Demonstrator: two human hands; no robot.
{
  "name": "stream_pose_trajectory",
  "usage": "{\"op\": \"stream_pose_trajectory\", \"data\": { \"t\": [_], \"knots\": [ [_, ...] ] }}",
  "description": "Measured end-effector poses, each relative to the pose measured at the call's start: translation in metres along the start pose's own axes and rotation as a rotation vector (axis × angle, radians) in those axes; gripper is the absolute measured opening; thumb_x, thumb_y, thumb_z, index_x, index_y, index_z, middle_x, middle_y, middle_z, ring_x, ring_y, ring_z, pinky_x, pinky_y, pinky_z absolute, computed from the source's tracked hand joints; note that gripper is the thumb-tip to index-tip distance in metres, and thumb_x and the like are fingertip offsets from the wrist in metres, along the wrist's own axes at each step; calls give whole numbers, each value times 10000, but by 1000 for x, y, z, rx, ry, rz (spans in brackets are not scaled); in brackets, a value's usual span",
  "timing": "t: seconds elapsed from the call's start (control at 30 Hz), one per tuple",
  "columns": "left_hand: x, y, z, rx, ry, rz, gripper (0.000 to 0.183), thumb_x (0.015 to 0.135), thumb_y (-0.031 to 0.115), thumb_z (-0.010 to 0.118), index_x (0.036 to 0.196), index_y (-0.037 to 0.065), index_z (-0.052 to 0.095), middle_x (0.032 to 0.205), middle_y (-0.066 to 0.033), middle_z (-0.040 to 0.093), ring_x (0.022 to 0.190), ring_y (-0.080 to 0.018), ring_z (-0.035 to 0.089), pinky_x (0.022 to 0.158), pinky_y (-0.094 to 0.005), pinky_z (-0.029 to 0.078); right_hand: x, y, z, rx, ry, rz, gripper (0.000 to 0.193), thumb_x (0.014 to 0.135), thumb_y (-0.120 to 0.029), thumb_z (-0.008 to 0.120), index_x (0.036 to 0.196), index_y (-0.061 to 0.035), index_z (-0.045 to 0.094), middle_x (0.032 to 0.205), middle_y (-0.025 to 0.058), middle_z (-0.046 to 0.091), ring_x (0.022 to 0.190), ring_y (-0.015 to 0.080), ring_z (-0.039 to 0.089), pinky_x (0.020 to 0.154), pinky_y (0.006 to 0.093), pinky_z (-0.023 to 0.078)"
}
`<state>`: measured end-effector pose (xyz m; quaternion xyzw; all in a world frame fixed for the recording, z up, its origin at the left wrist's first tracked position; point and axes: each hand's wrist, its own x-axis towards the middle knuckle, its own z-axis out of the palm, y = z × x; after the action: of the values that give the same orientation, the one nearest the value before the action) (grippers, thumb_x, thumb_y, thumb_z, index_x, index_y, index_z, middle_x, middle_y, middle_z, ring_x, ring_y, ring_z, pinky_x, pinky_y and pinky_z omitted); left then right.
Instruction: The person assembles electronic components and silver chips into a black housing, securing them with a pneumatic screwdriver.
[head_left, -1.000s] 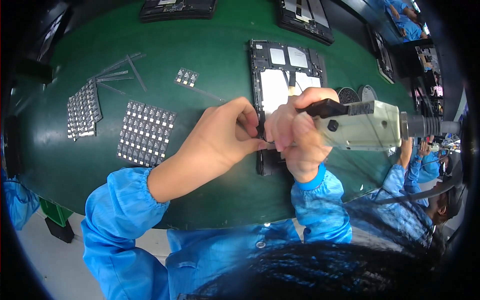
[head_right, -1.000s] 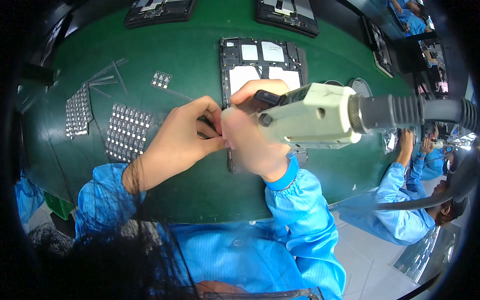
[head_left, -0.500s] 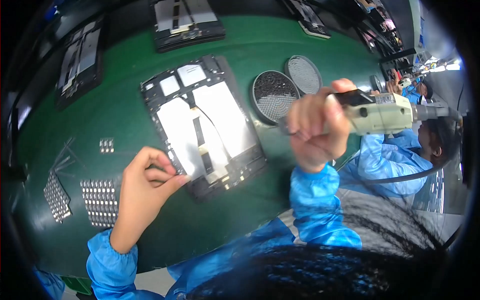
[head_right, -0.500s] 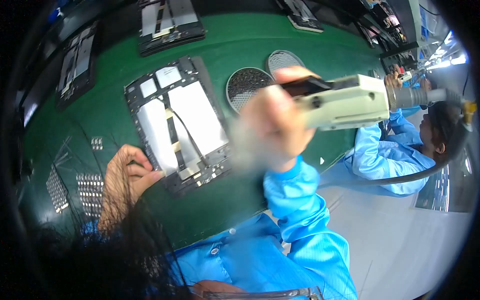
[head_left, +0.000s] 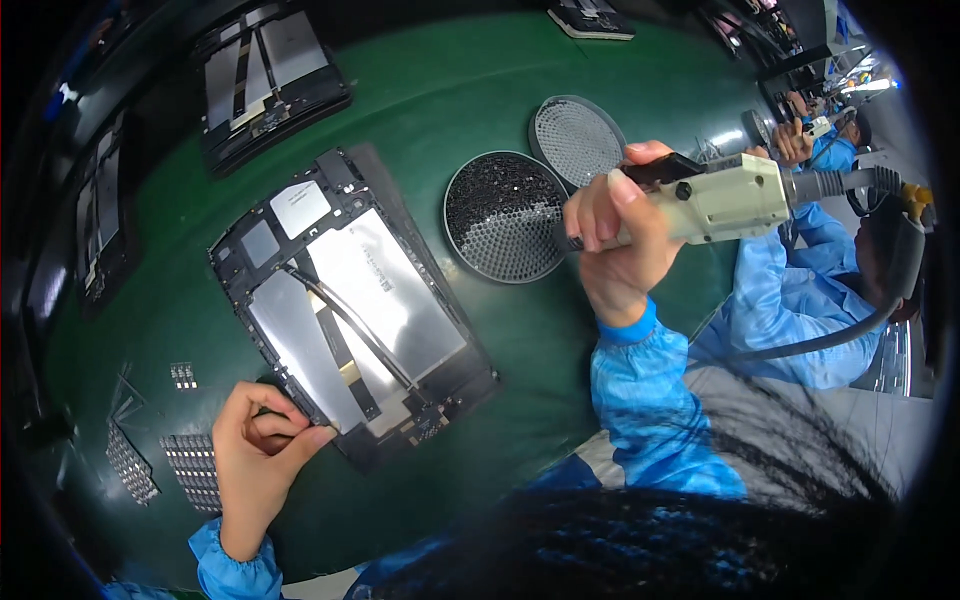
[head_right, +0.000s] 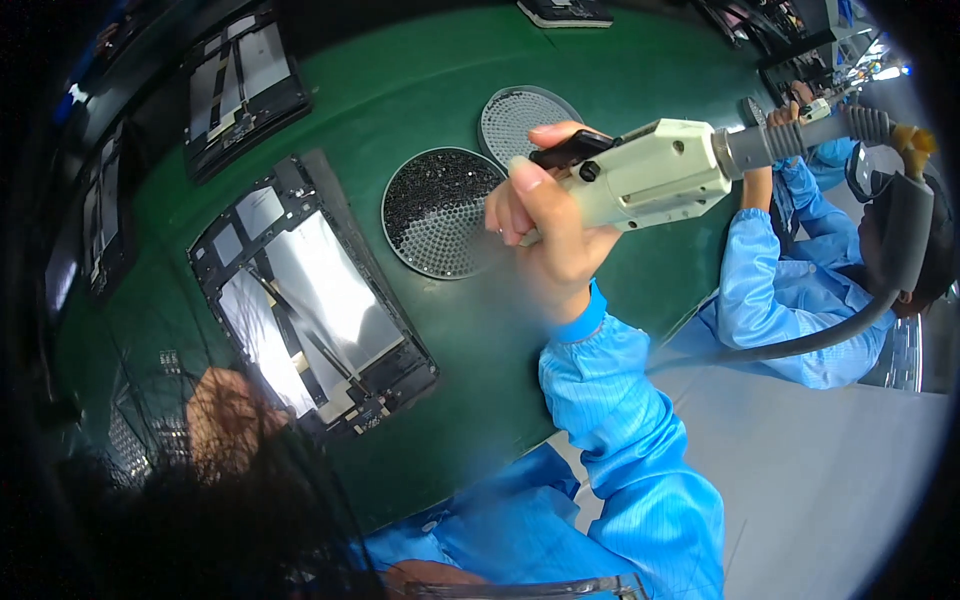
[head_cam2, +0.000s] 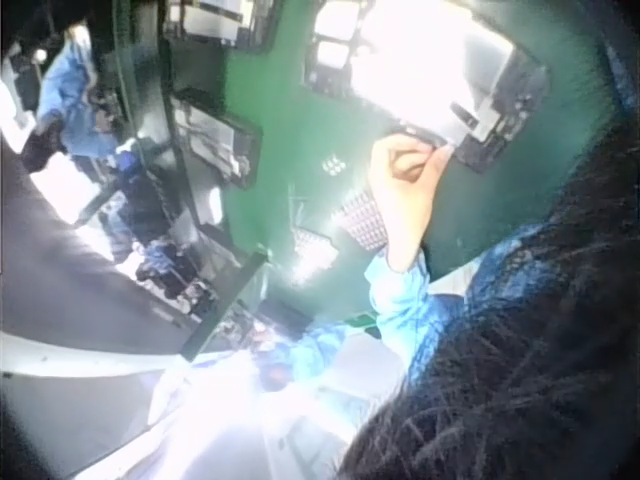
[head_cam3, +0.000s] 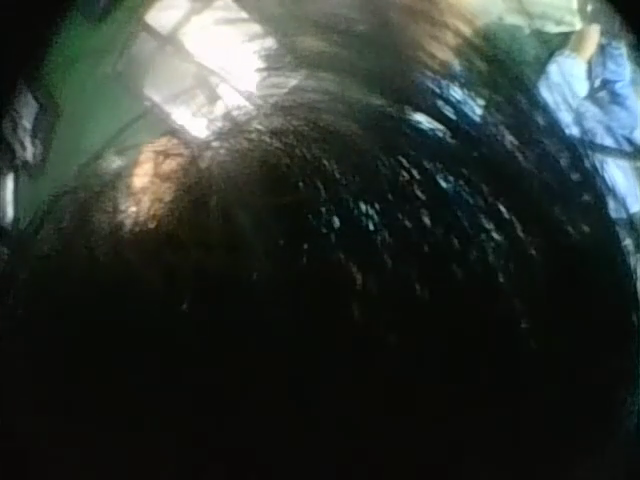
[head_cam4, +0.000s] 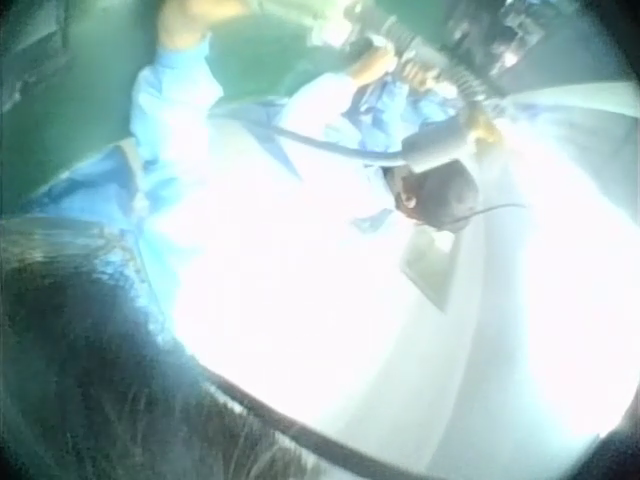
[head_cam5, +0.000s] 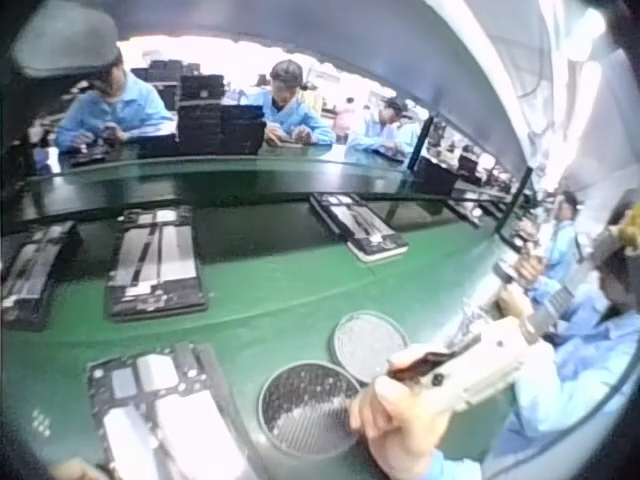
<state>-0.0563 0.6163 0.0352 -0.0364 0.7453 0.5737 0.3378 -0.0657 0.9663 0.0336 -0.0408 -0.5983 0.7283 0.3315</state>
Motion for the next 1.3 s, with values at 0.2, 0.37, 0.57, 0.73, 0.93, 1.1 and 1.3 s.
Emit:
{"op": "stream_pose_trajectory", "data": {
  "t": [0.2,0.37,0.57,0.73,0.93,1.1,1.3],
  "knots": [
    [-1,11,6,-35,48,-48,350,776,-120,773,969,15,514,827,-62,644,776,-92,687,675,-188,549,7,2,1,-33,33,-11,256,898,-87,570,1148,-43,538,538,-1,372,404,111,359,422,298,366],
    [-2,3,-1,-38,44,-18,345,781,-116,773,971,15,517,832,-63,644,788,-93,688,679,-187,547,1,4,3,-36,-18,-12,242,898,-97,570,1127,-33,528,538,1,367,405,109,357,418,293,358],
    [0,-2,-6,-70,24,18,340,781,-116,773,972,9,520,830,-62,646,792,-102,693,693,-195,557,-4,0,4,65,-41,-17,244,883,-62,626,1089,7,515,569,38,439,440,118,397,449,299,403],
    [-5,-16,-11,-279,14,12,328,786,-111,771,966,4,521,824,-64,658,782,-106,692,692,-203,555,-7,-1,9,25,-70,-11,197,886,-73,629,1036,3,527,566,33,435,438,122,404,450,303,407],
    [-4,-16,-13,-49,-63,146,307,808,-57,778,962,21,524,890,-31,614,819,-99,688,686,-224,515,-8,6,2,-141,-96,-105,248,950,-180,570,1142,-31,516,612,-4,431,494,91,398,485,273,369],
    [0,-9,-19,-111,-125,103,268,837,35,780,962,-3,546,892,-58,612,793,-117,691,687,-221,527,-32,-32,46,227,-146,-114,297,996,-226,503,1227,-40,517,605,-30,357,469,80,399,468,260,390],
    [-1,-16,-25,-78,-105,154,241,860,60,761,947,-9,548,880,-61,612,767,-115,686,636,-217,501,-111,-20,127,311,-577,141,395,933,-233,677,1215,-81,446,623,32,474,487,153,498,453,326,432]
  ]
}}
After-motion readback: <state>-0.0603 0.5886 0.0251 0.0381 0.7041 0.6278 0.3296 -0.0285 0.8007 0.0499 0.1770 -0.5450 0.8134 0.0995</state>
